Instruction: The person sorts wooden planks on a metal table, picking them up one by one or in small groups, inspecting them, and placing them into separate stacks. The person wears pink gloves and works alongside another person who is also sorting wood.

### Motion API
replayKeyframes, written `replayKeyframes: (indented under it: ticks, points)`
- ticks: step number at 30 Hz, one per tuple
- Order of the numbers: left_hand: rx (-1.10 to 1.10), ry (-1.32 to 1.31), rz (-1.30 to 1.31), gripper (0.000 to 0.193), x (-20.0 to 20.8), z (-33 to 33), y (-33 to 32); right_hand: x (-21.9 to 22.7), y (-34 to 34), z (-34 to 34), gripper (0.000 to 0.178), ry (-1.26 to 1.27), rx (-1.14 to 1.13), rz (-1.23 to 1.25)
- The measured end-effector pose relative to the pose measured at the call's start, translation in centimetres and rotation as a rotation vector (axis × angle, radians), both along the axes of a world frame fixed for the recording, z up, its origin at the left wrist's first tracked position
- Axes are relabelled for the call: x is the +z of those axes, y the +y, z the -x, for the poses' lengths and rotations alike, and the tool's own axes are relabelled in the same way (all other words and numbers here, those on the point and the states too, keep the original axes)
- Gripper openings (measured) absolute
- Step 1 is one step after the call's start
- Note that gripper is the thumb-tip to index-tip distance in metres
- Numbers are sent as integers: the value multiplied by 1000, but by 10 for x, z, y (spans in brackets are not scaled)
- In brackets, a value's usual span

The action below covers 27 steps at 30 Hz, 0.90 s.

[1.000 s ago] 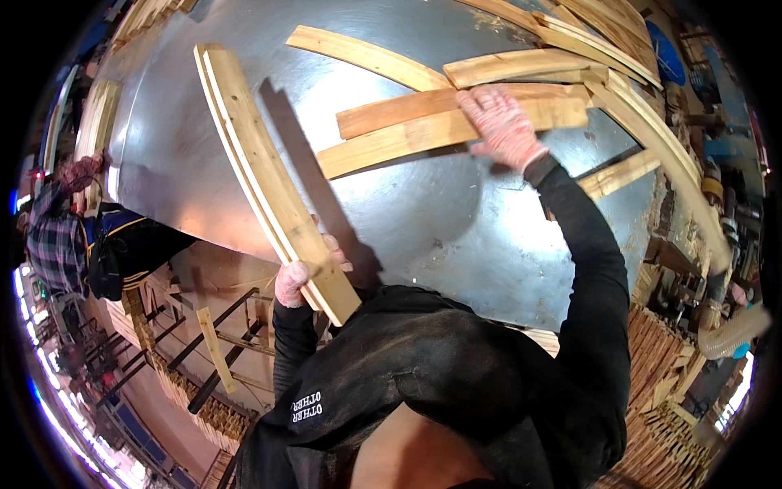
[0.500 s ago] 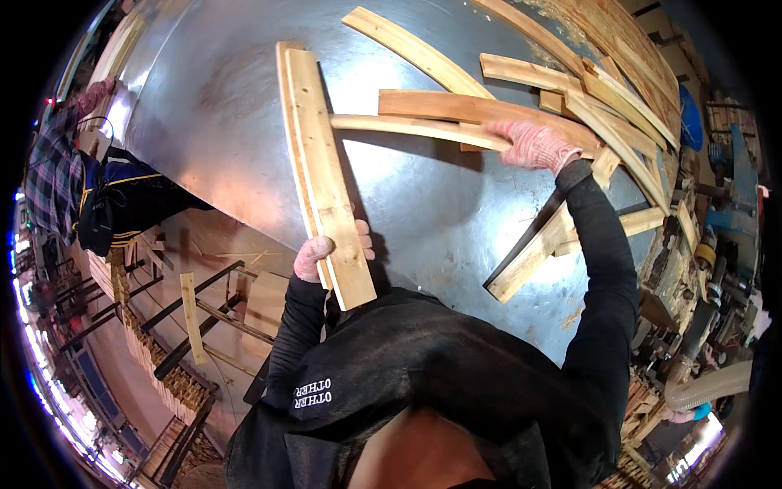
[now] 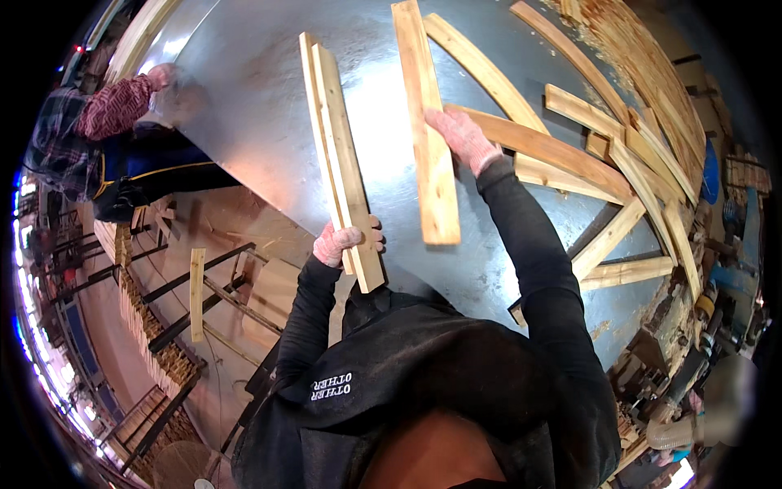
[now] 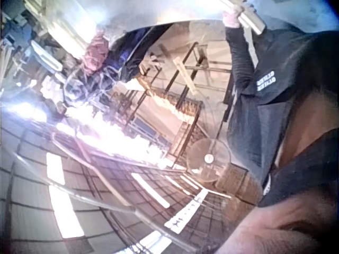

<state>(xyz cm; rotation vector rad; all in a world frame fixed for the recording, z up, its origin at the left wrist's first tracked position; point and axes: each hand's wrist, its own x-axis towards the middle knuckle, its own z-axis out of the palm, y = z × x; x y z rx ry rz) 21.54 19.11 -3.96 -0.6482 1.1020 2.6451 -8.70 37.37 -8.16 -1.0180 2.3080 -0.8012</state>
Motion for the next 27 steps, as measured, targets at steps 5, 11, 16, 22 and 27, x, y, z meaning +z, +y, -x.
replayKeyframes:
  ticks: [5,11,16,22,27]
  points:
    - [42,-38,1,76,15,-9,-11,86,-18,14,79,-64,-158,-1]
    - [83,-78,149,70,65,-8,-18,71,192,31,131,403,-149,-876]
    - [-76,72,101,61,76,22,5,74,226,53,111,421,-40,-763]
    - [-206,159,25,77,74,78,65,134,209,70,59,77,-226,-659]
    - [-183,177,17,68,67,94,81,194,183,105,55,58,-264,-326]
